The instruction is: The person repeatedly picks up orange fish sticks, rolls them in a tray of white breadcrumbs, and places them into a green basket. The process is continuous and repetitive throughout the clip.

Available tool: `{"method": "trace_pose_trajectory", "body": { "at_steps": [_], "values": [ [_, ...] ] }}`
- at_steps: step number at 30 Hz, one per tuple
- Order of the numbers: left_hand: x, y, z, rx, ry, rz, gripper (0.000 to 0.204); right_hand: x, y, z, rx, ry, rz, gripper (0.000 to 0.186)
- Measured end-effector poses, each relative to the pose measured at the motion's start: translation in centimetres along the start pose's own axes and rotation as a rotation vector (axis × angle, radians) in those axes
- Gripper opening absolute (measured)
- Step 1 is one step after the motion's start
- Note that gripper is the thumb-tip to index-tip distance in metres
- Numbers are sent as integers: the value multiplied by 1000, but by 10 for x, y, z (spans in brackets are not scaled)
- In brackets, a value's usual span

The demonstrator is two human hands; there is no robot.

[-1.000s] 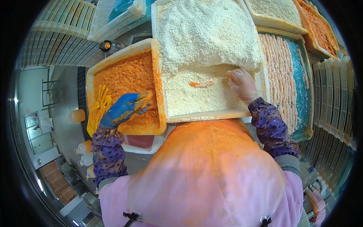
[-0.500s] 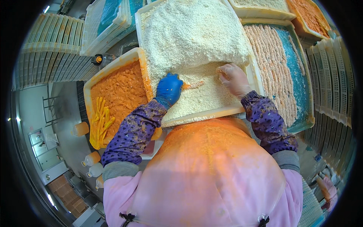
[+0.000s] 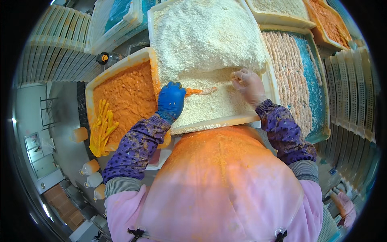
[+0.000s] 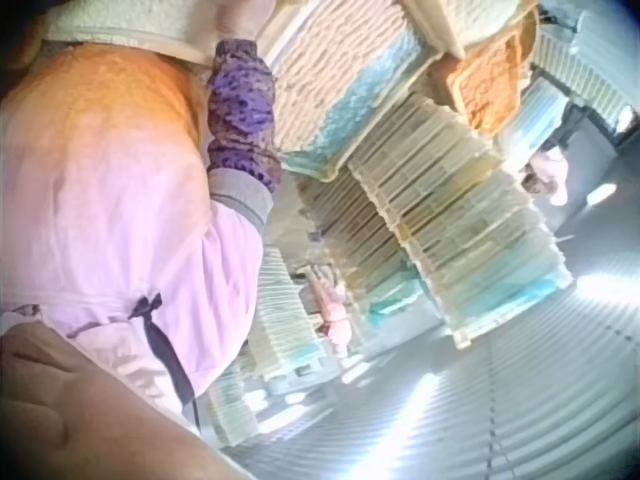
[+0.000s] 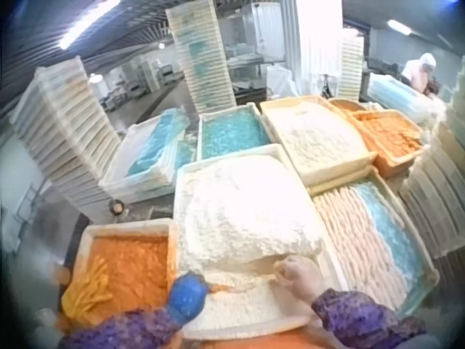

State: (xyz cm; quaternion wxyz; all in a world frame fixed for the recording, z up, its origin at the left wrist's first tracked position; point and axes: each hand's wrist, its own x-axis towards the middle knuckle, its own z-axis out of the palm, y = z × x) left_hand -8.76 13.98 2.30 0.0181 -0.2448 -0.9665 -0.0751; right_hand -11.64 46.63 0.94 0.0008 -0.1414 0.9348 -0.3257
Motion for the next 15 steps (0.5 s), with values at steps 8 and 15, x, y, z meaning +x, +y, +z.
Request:
{"method": "trace_pose_trajectory", "body": {
  "at_steps": [8,15],
  "values": [
    [-17,8,-51,-68,126,-65,16,51,-66,39,28,-529,-188,33],
    [-80,-12,-75,-254,433,-408,28,52,-79,36,-39,-770,-164,50]
  ]
}}
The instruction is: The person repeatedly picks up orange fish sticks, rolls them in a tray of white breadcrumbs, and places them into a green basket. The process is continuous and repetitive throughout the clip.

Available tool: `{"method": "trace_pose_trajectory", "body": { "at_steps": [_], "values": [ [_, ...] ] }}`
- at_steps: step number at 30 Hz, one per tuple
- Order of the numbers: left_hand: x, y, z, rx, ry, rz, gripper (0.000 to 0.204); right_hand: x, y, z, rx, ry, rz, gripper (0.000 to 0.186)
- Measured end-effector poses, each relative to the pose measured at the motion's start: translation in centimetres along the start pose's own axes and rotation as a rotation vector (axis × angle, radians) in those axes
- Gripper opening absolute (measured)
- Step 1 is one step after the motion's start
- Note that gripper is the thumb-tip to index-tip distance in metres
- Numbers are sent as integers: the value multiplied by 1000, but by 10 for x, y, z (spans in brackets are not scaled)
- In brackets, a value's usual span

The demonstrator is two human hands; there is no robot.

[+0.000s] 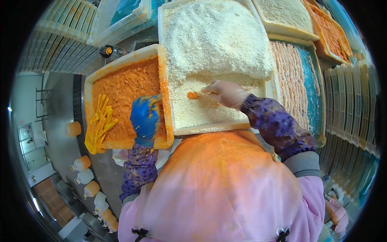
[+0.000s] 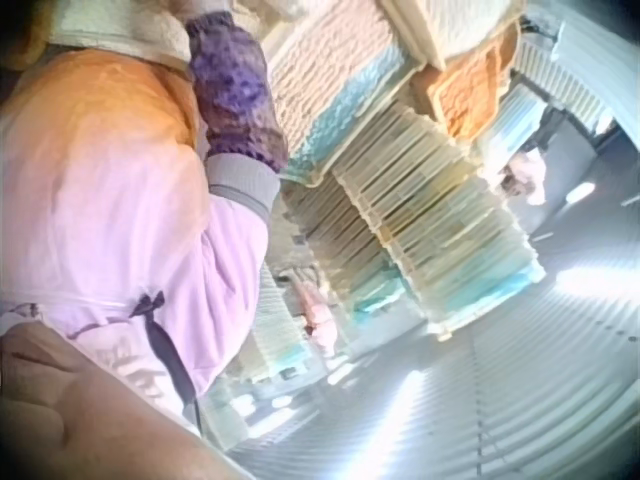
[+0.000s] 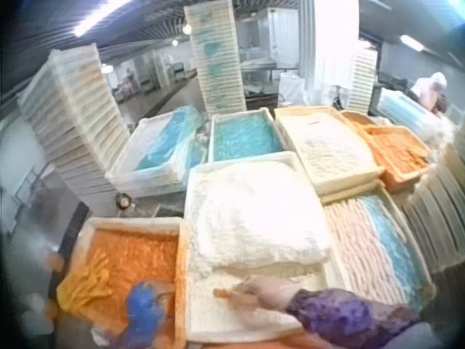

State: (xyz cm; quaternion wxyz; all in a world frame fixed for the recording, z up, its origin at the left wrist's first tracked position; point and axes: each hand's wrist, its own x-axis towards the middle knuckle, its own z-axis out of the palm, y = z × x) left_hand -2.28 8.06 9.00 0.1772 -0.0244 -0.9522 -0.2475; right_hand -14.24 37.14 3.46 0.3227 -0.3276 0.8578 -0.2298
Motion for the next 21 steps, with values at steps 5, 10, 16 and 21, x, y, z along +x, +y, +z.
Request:
{"method": "trace_pose_trajectory", "body": {
  "at_steps": [5,10,16,21],
  "values": [
    [-34,-62,15,-200,59,-237,18,3,6,24,-338,64,95,72],
    [-31,-72,46,-390,37,-285,23,34,-30,47,-108,88,-111,54],
    [-33,-72,48,-470,24,-291,19,-4,-3,38,-458,161,-187,60],
    [-30,-77,63,-474,8,-284,17,44,-13,61,392,-126,138,49]
  ]
}}
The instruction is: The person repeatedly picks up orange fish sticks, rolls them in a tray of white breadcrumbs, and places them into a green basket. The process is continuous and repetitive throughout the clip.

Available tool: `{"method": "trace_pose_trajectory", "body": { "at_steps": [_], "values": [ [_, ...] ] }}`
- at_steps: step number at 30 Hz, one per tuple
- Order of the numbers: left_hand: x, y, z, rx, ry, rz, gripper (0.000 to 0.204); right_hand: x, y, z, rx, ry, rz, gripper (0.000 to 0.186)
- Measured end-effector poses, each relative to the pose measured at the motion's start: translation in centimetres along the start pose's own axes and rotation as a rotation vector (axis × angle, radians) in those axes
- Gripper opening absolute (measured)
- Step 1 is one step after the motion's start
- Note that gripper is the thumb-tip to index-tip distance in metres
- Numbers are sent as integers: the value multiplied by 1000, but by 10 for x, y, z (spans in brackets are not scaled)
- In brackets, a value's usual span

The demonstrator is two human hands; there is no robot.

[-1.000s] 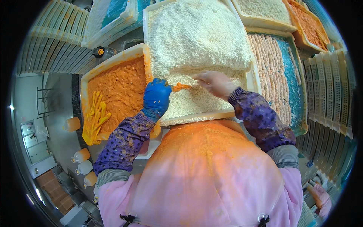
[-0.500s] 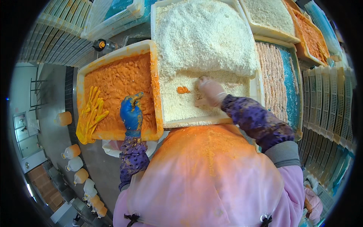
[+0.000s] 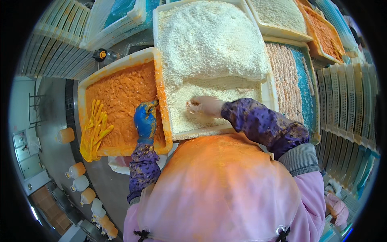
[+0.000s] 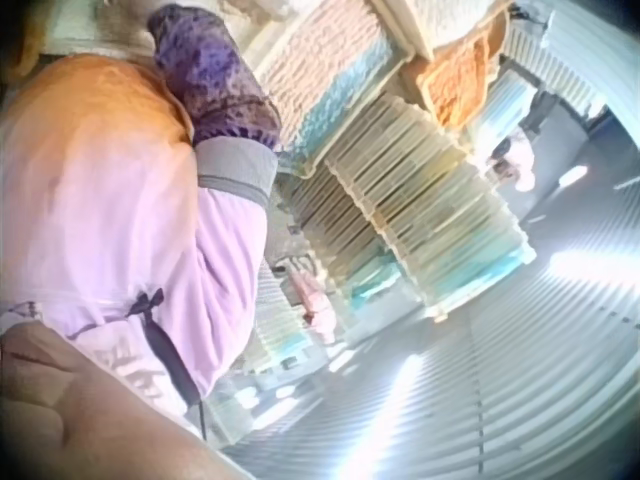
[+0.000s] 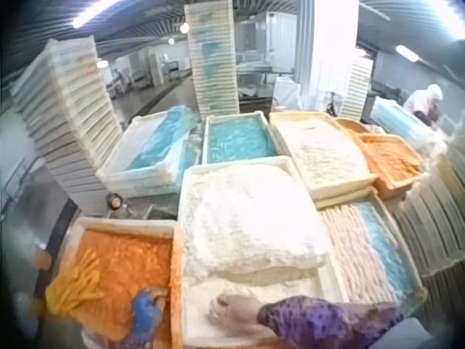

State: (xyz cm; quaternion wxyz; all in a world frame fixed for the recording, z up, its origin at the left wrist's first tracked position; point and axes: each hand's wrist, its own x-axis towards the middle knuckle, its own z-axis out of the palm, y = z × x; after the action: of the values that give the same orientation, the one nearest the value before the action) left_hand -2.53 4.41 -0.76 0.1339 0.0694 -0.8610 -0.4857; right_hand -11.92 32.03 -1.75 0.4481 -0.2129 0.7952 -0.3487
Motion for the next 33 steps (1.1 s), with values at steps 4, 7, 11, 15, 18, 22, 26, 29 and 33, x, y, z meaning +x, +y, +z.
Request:
{"method": "trace_pose_trajectory", "body": {
  "at_steps": [4,7,11,15,18,22,26,29,33],
  "values": [
    [-3,-14,0,-26,-24,-77,14,-15,-2,4,1030,-418,50,42],
    [-1,-19,-3,20,-27,-45,14,-51,0,-17,1124,-490,-98,42],
    [-5,-42,-32,18,-21,-158,20,-172,25,-71,1163,125,-340,53],
    [2,-89,-78,263,83,-286,20,-290,119,-128,998,1073,-112,55],
    [22,-88,-84,627,102,-410,26,-334,206,-170,500,1364,166,47],
    [62,-98,-48,766,-70,-553,44,-339,314,-166,4,1228,447,46],
    [80,-97,-35,804,-160,-614,57,-324,367,-161,70,1237,693,53],
    [73,-131,-49,866,-142,-638,65,-298,337,-170,164,1174,853,60],
    [71,-158,-55,927,-139,-532,65,-298,376,-155,7,1248,746,56]
  ]
}}
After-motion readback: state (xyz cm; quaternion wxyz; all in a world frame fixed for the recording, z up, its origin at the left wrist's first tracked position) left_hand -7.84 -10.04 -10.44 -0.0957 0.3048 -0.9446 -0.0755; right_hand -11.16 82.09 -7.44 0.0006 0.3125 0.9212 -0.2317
